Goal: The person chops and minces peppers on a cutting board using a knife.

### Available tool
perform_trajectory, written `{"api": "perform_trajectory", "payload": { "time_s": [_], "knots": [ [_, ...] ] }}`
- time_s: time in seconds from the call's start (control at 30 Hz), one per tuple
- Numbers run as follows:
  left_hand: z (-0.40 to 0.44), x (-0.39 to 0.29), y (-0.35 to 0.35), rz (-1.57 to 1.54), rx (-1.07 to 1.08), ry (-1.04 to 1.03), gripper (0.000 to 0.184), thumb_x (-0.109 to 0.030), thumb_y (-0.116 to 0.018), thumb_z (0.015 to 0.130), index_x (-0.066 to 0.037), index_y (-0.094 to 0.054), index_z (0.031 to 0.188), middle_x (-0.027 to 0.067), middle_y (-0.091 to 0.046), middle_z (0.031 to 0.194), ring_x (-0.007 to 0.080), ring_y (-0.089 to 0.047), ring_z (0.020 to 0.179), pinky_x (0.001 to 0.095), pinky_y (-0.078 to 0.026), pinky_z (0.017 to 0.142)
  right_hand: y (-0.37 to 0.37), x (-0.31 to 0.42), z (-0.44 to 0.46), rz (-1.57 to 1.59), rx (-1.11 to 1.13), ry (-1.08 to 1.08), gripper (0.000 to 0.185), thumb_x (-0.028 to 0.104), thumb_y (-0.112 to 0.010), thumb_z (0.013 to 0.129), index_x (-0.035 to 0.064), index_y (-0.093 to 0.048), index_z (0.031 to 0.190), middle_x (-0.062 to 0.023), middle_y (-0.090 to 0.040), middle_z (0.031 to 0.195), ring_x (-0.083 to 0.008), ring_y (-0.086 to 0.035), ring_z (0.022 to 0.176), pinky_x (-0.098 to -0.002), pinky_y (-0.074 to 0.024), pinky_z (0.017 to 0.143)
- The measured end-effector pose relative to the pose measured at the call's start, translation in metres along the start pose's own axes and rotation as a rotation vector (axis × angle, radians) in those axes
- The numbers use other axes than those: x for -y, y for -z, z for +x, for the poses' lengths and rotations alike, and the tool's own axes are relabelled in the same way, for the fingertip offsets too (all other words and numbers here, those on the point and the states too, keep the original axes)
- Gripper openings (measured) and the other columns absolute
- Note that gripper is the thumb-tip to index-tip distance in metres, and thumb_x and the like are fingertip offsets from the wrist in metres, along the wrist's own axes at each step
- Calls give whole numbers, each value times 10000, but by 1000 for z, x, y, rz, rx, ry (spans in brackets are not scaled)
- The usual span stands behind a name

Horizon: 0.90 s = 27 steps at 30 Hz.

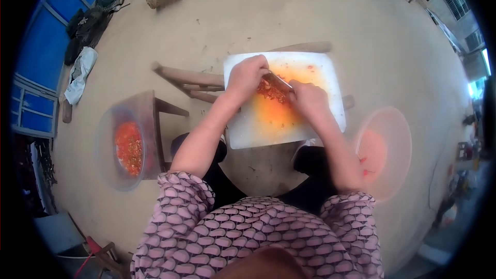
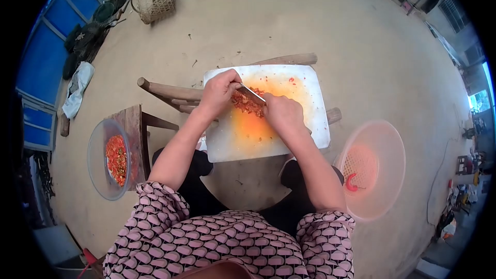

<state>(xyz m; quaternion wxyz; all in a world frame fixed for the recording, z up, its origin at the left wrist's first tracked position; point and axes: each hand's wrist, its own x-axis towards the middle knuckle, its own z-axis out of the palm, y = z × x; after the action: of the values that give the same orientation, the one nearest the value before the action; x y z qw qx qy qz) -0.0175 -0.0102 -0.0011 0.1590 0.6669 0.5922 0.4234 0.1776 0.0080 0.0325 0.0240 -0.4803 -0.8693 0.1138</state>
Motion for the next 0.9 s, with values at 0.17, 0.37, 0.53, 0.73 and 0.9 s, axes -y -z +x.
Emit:
{"api": "perform_trajectory", "payload": {
  "time_s": [0.17, 0.37, 0.53, 0.73, 0.9],
  "knots": [
    [-4, 12, -8, -29, 83, 103, 85, -21, -604, 835, -27, -529, 873, 114, -587, 768, 255, -582, 705, 327, -461, 637, -8, 9, 4, -4, 80, -23, 137, 145, -520, 847, 61, -612, 904, -140, -668, 750, -312, -662, 700, -434, -523, 640],
    [-5, 11, -5, 8, 78, 112, 99, -42, -602, 859, -31, -519, 912, 120, -594, 782, 269, -581, 718, 334, -464, 654, -18, 8, 5, -10, 90, -35, 153, 147, -506, 853, 56, -612, 915, -149, -669, 765, -322, -664, 737, -434, -522, 666],
    [-3, 5, 1, -29, 60, 72, 91, -29, -616, 850, -16, -537, 894, 116, -613, 794, 244, -592, 722, 322, -469, 644, 0, 2, -1, 29, 52, 12, 164, 160, -500, 858, 62, -613, 926, -153, -668, 775, -318, -664, 752, -430, -522, 675],
    [3, 10, -6, -25, 150, 111, 129, 42, -639, 776, 2, -533, 838, 91, -605, 728, 177, -577, 669, 301, -463, 615, 4, 10, 1, -76, 129, -41, 160, 136, -481, 867, 65, -616, 915, -146, -674, 790, -311, -670, 761, -426, -527, 676],
    [3, 18, -9, -148, 131, 161, 140, 47, -644, 760, 5, -519, 809, 90, -585, 699, 173, -551, 644, 298, -453, 597, -19, 13, 6, -56, 108, -52, 166, 124, -477, 867, 67, -622, 924, -147, -673, 775, -310, -672, 765, -425, -529, 678]
  ]
}}
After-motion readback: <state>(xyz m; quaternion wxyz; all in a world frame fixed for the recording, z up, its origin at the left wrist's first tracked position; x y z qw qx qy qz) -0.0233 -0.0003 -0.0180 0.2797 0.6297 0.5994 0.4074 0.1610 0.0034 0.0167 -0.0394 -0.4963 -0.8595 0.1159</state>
